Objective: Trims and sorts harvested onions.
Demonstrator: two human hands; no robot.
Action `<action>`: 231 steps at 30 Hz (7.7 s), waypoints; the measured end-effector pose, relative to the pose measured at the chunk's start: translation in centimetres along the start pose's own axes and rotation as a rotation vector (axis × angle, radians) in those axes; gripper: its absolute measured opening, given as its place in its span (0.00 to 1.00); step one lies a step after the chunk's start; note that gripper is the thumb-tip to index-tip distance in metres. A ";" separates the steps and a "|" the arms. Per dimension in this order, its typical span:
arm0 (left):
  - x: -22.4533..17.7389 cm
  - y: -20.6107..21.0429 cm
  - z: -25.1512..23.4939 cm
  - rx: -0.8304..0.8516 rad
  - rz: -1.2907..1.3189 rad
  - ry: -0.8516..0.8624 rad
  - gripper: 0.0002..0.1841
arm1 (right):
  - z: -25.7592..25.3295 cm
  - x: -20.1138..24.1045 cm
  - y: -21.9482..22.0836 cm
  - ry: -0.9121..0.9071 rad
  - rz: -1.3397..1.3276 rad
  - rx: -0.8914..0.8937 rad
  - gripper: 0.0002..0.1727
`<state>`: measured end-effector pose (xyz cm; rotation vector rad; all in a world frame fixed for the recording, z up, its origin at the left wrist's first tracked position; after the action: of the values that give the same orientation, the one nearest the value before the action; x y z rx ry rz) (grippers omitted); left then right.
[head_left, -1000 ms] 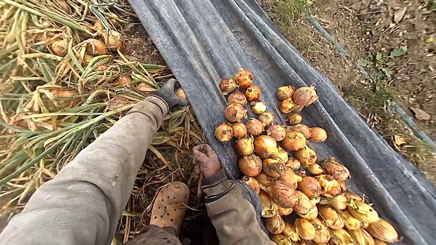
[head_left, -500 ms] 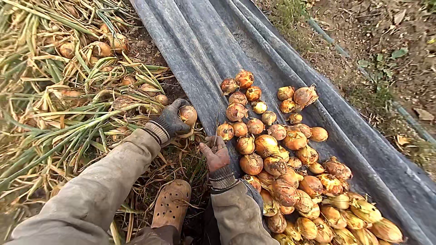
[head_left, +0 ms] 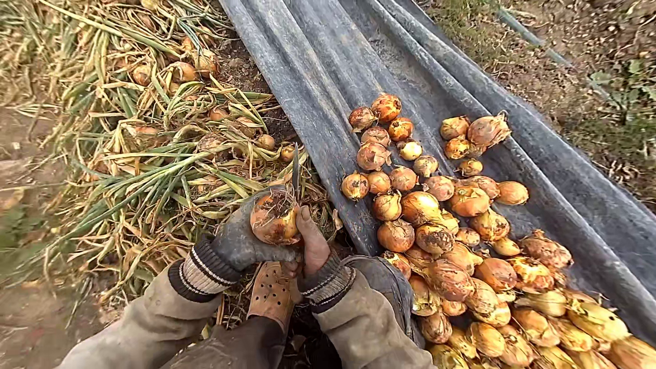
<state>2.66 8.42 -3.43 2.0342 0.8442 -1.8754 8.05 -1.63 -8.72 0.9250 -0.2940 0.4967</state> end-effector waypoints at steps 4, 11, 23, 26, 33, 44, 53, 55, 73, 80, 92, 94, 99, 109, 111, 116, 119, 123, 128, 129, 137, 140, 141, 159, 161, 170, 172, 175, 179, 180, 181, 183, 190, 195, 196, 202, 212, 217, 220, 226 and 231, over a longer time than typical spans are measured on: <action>-0.1 -0.8 2.0 -0.109 0.038 -0.072 0.45 | 1.1 2.5 -1.4 -0.216 0.903 -0.338 0.45; -1.8 -1.0 2.8 0.166 -0.145 -0.176 0.58 | 2.9 4.4 0.1 -0.399 1.081 -0.331 0.40; -1.7 -4.2 3.4 -0.006 -0.876 0.011 0.49 | 2.4 3.1 1.0 -0.531 1.073 -0.495 0.39; 3.2 -9.7 4.5 -0.107 -0.909 -0.325 0.47 | 3.1 2.2 2.2 -0.560 1.100 -0.510 0.38; 1.3 -8.8 4.3 -0.069 -0.521 -0.209 0.50 | -1.9 -1.4 -0.8 0.034 0.779 -0.311 0.40; 3.8 -3.0 -14.5 0.067 -0.615 0.027 0.24 | 3.3 9.8 -11.3 -0.630 -0.521 -0.141 0.24; 16.8 7.0 -19.5 0.462 -1.082 -0.122 0.40 | 0.4 3.9 -10.3 -0.161 0.029 -0.760 0.12; 16.6 6.4 -19.7 0.519 -1.147 -0.119 0.26 | -1.1 2.1 -9.2 -0.012 0.100 -0.684 0.13; 7.8 -7.8 5.8 0.762 -0.968 -0.411 0.22 | 1.3 2.4 -9.4 0.019 0.111 -0.648 0.07; 5.7 -4.1 -7.1 0.271 -0.865 -0.269 0.27 | 1.0 2.7 -9.1 -0.033 0.158 -0.608 0.06; 9.6 1.8 -6.7 0.286 -0.445 -0.241 0.36 | -0.2 3.4 -10.2 0.031 0.657 -0.676 0.34; 6.4 2.6 -4.3 0.258 -0.170 -0.208 0.40 | -0.8 3.6 -8.8 -0.036 0.763 -0.562 0.37; 0.6 2.7 -1.0 0.383 -0.146 -0.159 0.45 | 0.1 4.0 -4.7 -0.282 0.832 -0.302 0.41; -0.2 0.4 -1.4 0.282 -0.550 0.022 0.28 | 2.9 5.0 -3.7 -0.519 0.781 -0.479 0.32; 0.8 -1.7 -1.5 0.155 -0.670 0.001 0.26 | 3.2 5.2 -3.6 -0.577 0.762 -0.506 0.33; 2.9 -7.5 -3.5 -0.086 -0.693 -0.141 0.24 | 0.8 2.5 -5.9 -0.190 0.850 -0.563 0.43; -0.2 -1.4 -5.4 0.299 -0.665 -0.020 0.16 | -0.5 0.2 -6.4 0.172 0.909 -0.491 0.47; -0.1 7.6 -6.6 0.805 -0.733 0.053 0.15 | 0.7 2.3 -9.0 0.007 0.386 -0.563 0.41; 3.8 8.2 -15.8 0.541 -0.941 -0.021 0.20 | 8.3 10.1 -12.1 -0.602 0.016 -0.753 0.38; 5.5 8.8 -15.8 0.586 -0.965 -0.016 0.19 | 9.4 10.9 -12.8 -0.725 -0.031 -0.806 0.35; 9.6 8.8 -9.3 0.682 -1.141 -0.273 0.18 | 2.2 4.1 -9.6 -0.111 0.640 -0.649 0.18; 8.7 4.5 -8.6 0.748 -1.280 -0.375 0.10 | 2.1 4.4 -8.8 -0.079 0.890 -0.682 0.24; 8.9 3.0 -7.9 0.788 -1.302 -0.404 0.09 | 2.1 4.5 -8.8 -0.060 0.923 -0.690 0.26; -1.2 -3.1 4.8 0.195 0.107 0.136 0.09 | 2.6 2.5 -1.1 -0.408 0.588 0.042 0.46; -1.7 -2.1 4.2 0.273 0.205 0.089 0.20 | 4.0 3.9 -0.6 -0.528 0.696 -0.030 0.47; -3.4 -4.5 3.4 0.048 -0.489 0.464 0.12 | 3.8 4.5 -2.1 -0.534 0.844 -0.454 0.39; -2.9 -5.4 3.0 -0.003 -0.606 0.384 0.14 | 3.7 4.6 -2.4 -0.515 0.880 -0.507 0.38; -1.0 -9.1 1.8 -0.203 -0.757 0.099 0.23 | 3.8 4.2 -2.3 -0.572 0.854 -0.480 0.40; -2.7 -8.6 1.9 -0.029 -0.946 0.450 0.17 | 2.5 3.3 -2.9 -0.328 0.993 -0.439 0.42; -4.0 -6.6 1.8 0.072 -1.006 0.487 0.14 | 2.3 3.0 -2.7 -0.243 1.053 -0.412 0.38; -5.3 -3.9 0.9 0.247 -1.086 0.341 0.11 | 2.2 2.9 -2.1 -0.183 1.116 -0.383 0.34; -7.0 0.7 -0.6 0.667 -1.126 -0.323 0.11 | 2.4 2.6 -0.7 -0.122 1.269 -0.314 0.26; -3.8 -0.7 0.3 0.701 -1.131 -0.083 0.05 | 0.5 0.6 -4.3 0.325 1.566 -0.379 0.29; -2.0 -7.9 3.2 0.092 -0.877 0.509 0.16 | 0.9 2.7 -4.6 0.184 1.444 -0.493 0.28; -1.5 -8.7 3.3 0.041 -0.839 0.437 0.16 | 1.0 2.6 -3.0 0.091 1.408 -0.429 0.26; 0.5 -9.9 1.8 -0.244 -0.596 -0.222 0.13 | -0.8 -2.2 -3.7 0.440 1.368 -0.397 0.40; -1.9 8.8 -5.4 0.935 -0.959 -0.063 0.17 | 2.4 2.8 -8.5 0.109 0.135 -0.477 0.45; 2.6 6.5 -15.2 0.522 -1.048 -0.051 0.15 | 9.2 12.9 -12.5 -0.436 0.154 -0.646 0.40; 7.3 3.9 -11.1 0.591 -1.014 -0.027 0.19 | 12.3 18.0 -12.5 -0.574 0.731 -1.064 0.20; 12.3 4.0 8.9 0.973 -1.083 -0.447 0.19 | -3.4 10.1 -10.3 0.253 1.668 -0.999 0.54; 12.8 -2.3 20.8 1.391 -0.880 -0.749 0.28 | -6.7 8.8 -11.9 0.435 1.921 -0.891 0.45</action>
<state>-15.74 2.04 -18.30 0.8971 0.0788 -4.0833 22.00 0.36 -16.74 -0.6459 -0.8718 2.0440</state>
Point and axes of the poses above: each hand's wrist, its own z-axis away from the middle knuckle, its own y-axis out of the palm, x = y × z, the point moved 10 cm from there along -z, towards the middle knuckle, and after that the axes turned 13 degrees about y, right-handed, at the moved point
